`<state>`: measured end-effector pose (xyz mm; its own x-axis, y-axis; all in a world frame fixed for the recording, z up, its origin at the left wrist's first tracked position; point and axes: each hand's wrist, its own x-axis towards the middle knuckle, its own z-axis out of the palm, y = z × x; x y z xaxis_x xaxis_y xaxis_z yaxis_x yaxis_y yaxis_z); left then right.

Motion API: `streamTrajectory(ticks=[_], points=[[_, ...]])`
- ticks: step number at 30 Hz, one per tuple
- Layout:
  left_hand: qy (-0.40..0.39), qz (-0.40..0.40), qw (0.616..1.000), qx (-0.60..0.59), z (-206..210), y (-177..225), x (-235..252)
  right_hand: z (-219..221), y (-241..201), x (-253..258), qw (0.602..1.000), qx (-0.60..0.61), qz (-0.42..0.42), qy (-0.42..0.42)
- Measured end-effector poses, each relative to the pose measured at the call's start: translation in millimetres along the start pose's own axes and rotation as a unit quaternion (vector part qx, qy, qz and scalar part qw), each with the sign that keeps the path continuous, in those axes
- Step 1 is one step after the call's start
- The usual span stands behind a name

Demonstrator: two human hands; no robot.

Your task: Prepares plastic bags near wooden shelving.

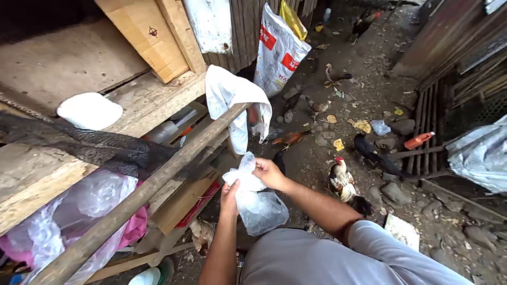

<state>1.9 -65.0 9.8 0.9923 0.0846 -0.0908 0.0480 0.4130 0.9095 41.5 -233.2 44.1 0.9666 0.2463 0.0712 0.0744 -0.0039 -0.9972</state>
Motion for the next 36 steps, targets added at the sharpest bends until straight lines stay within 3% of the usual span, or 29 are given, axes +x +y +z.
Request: streamTrajectory(ticks=[5,11,13,21,25,28,30,33,36], points=[[0.067,0.006,0.998,-0.016,-9,6,3,-19,-10,2,0.996,0.054,0.056,0.037],[0.104,0.009,0.994,-0.044,-26,-13,9,-31,-8,-3,0.986,0.087,-0.009,0.143],[0.105,0.008,0.994,-0.033,-22,-12,6,-33,-7,-4,0.981,0.139,-0.017,0.131],[-0.034,-0.002,0.999,0.016,-32,-5,3,-59,-9,-8,0.931,0.352,0.007,0.098],[0.019,-0.003,1.0,0.016,-27,-8,5,-75,-24,-8,0.924,0.37,-0.024,0.091],[0.043,0.031,0.996,-0.073,-20,-10,10,-83,-31,-9,0.927,0.372,-0.043,0.029],[0.067,0.039,0.991,-0.112,-15,-8,12,-83,-32,-13,0.945,0.325,-0.025,-0.028],[0.081,0.058,0.989,-0.111,-17,-1,16,-77,-32,-17,0.99,0.105,0.018,-0.087],[0.074,0.083,0.991,-0.07,-17,13,17,-74,-42,-25,0.969,-0.109,0.061,-0.212]])
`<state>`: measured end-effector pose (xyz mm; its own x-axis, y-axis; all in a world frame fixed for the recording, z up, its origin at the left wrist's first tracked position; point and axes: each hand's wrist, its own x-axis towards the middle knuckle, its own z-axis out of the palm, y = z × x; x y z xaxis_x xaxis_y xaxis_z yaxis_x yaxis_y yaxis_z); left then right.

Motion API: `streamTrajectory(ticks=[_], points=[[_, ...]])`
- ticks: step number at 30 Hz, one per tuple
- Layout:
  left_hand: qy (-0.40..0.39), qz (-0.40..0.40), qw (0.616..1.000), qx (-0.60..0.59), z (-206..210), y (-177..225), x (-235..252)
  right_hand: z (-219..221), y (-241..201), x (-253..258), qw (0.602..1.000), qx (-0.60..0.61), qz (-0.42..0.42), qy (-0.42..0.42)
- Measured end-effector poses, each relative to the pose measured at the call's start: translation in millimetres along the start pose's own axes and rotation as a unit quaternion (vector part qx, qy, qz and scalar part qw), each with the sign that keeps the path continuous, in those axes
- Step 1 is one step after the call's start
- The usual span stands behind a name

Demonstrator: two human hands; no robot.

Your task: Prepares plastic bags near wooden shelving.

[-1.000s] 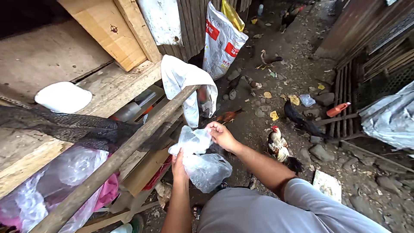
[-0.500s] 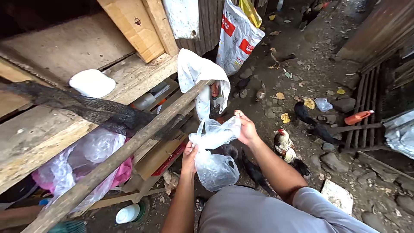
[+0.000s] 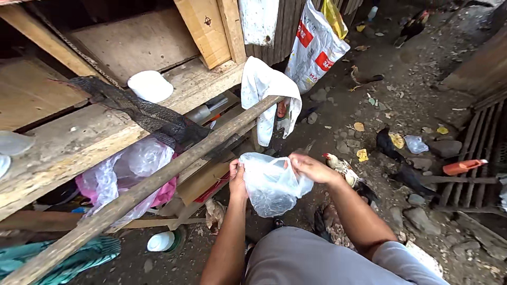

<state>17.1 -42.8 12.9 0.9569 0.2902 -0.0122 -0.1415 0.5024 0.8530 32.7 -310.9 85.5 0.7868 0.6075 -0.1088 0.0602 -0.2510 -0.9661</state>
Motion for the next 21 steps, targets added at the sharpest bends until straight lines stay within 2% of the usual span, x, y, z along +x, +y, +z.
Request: streamTrajectory(ticks=[2,4,7,9,11,13,16,21], points=[[-0.009,0.018,0.999,0.034,0,6,2,6,-9,-2,0.992,-0.075,0.077,-0.066],[-0.015,0.034,0.997,0.062,-2,5,4,13,-12,0,0.987,-0.113,0.084,-0.082],[-0.017,0.05,0.995,0.085,-1,-1,4,19,-7,8,0.997,-0.072,-0.021,0.014],[-0.006,0.051,0.995,0.084,-4,-4,2,15,-5,11,0.99,0.049,-0.089,0.101],[0.002,0.047,0.995,0.087,-9,-7,0,7,-7,12,0.962,0.177,-0.102,0.183],[0.003,0.035,0.996,0.084,-16,-10,-2,-5,-8,11,0.936,0.239,-0.103,0.237],[0.025,0.011,0.998,0.05,-27,-14,-2,-25,-7,6,0.927,0.246,-0.155,0.235],[0.104,-0.016,0.994,0.01,-32,-14,2,-54,1,-7,0.906,0.24,-0.29,0.192]])
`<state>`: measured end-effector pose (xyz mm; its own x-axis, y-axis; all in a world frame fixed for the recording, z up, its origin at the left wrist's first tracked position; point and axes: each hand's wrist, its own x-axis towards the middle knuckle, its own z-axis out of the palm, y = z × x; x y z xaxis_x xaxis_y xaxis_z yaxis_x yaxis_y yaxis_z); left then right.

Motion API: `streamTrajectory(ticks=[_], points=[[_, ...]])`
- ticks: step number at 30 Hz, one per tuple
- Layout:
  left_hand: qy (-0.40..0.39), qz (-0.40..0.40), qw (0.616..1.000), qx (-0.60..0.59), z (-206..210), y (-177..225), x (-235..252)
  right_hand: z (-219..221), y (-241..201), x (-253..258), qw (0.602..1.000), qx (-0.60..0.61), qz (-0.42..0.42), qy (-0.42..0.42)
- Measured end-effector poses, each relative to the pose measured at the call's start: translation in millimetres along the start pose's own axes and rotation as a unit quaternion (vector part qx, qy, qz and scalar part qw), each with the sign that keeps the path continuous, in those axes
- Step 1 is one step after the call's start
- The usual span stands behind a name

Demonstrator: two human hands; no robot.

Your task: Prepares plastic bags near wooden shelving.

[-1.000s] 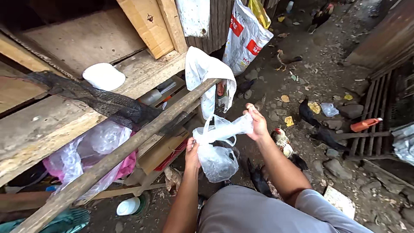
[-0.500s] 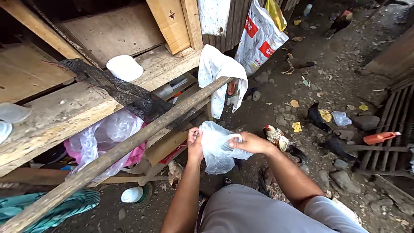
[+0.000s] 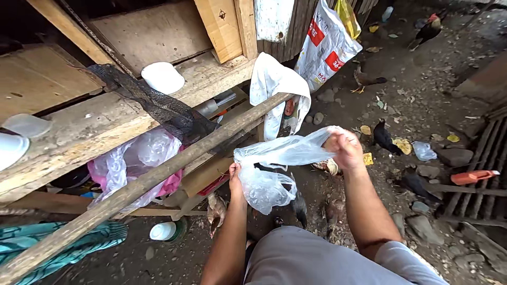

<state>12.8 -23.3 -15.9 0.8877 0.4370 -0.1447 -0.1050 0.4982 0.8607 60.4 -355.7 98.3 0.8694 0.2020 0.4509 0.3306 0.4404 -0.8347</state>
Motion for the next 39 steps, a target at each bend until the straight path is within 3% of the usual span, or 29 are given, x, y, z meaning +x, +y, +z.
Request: streamTrajectory(ticks=[3,5,10,13,16,19,23,27,31,34,39], points=[[-0.085,0.015,0.995,-0.052,-10,-8,7,-14,-6,2,0.999,-0.012,-0.034,0.04],[-0.149,0.004,0.984,-0.093,-9,-9,8,-17,-12,1,0.991,-0.118,-0.022,0.066],[-0.155,-0.064,0.983,-0.07,15,19,-7,-12,-19,2,0.871,-0.475,0.111,0.056],[-0.199,-0.03,0.975,-0.094,0,5,1,-16,-10,2,0.83,-0.535,0.117,0.109],[-0.273,0.018,0.955,-0.117,-18,-16,17,-17,-3,2,0.86,-0.482,0.075,0.152],[-0.252,-0.004,0.965,-0.068,-8,2,8,-10,4,2,0.89,-0.427,0.043,0.157],[-0.265,-0.058,0.962,-0.034,9,10,8,35,47,-4,0.926,-0.356,0.117,0.056],[-0.303,-0.091,0.946,0.063,24,-2,12,83,103,1,0.912,-0.34,0.219,-0.075],[-0.202,-0.101,0.972,0.068,29,17,1,101,123,22,0.932,-0.292,0.196,-0.083],[-0.164,-0.065,0.984,0.016,0,25,5,109,125,32,0.952,-0.231,0.192,-0.058],[-0.043,0.015,0.999,-0.004,-57,38,1,130,140,38,0.951,-0.015,0.31,-0.005]])
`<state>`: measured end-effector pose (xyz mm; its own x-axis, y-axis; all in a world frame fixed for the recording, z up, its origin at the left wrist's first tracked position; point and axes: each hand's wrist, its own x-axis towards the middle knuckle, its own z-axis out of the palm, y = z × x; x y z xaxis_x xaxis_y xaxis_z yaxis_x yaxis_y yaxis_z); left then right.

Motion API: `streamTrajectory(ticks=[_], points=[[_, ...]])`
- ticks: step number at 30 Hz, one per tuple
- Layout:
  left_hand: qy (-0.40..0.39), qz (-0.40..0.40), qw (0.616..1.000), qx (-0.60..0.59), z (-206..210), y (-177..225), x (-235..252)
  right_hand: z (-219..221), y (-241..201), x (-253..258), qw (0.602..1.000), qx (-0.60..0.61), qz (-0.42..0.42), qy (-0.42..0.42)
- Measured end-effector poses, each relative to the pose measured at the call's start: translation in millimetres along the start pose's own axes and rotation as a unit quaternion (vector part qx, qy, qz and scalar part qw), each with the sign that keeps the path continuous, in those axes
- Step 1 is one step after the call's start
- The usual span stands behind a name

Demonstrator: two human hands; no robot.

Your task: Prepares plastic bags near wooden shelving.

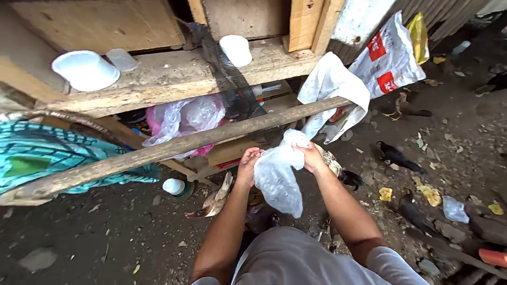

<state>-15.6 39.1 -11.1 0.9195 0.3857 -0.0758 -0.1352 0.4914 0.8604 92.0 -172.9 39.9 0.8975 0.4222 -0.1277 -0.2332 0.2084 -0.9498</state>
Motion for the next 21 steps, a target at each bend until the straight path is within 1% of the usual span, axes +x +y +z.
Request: streamTrajectory(ticks=[3,7,8,10,12,14,16,17,18,19,20,21], points=[[0.055,0.049,0.997,-0.007,-37,17,-13,18,8,10,0.994,0.099,0.039,0.017],[0.089,0.09,0.992,-0.002,-84,35,-30,54,26,24,0.988,0.141,0.047,0.033],[0.117,0.093,0.989,0.014,-92,43,-34,66,29,27,0.988,0.142,0.051,0.028],[0.214,0.098,0.97,0.054,-103,59,-37,96,34,33,0.989,0.137,0.062,0.002],[0.306,0.113,0.941,0.091,-118,73,-34,128,35,37,0.988,0.129,0.077,-0.034],[0.361,0.135,0.91,0.154,-132,90,-28,162,34,44,0.986,0.117,0.095,-0.065],[0.398,0.13,0.869,0.265,-138,115,-17,192,32,59,0.985,0.093,0.107,-0.099],[0.407,0.118,0.847,0.321,-140,128,-11,205,31,68,0.986,0.055,0.108,-0.116],[0.404,0.111,0.829,0.372,-144,138,-5,216,32,80,0.986,0.001,0.098,-0.138],[0.378,0.095,0.815,0.428,-152,145,3,225,34,95,0.98,-0.066,0.071,-0.173],[0.352,0.069,0.799,0.483,-159,151,10,237,35,111,0.967,-0.141,0.04,-0.209],[0.336,0.052,0.792,0.506,-166,154,16,254,34,127,0.955,-0.183,0.021,-0.232]])
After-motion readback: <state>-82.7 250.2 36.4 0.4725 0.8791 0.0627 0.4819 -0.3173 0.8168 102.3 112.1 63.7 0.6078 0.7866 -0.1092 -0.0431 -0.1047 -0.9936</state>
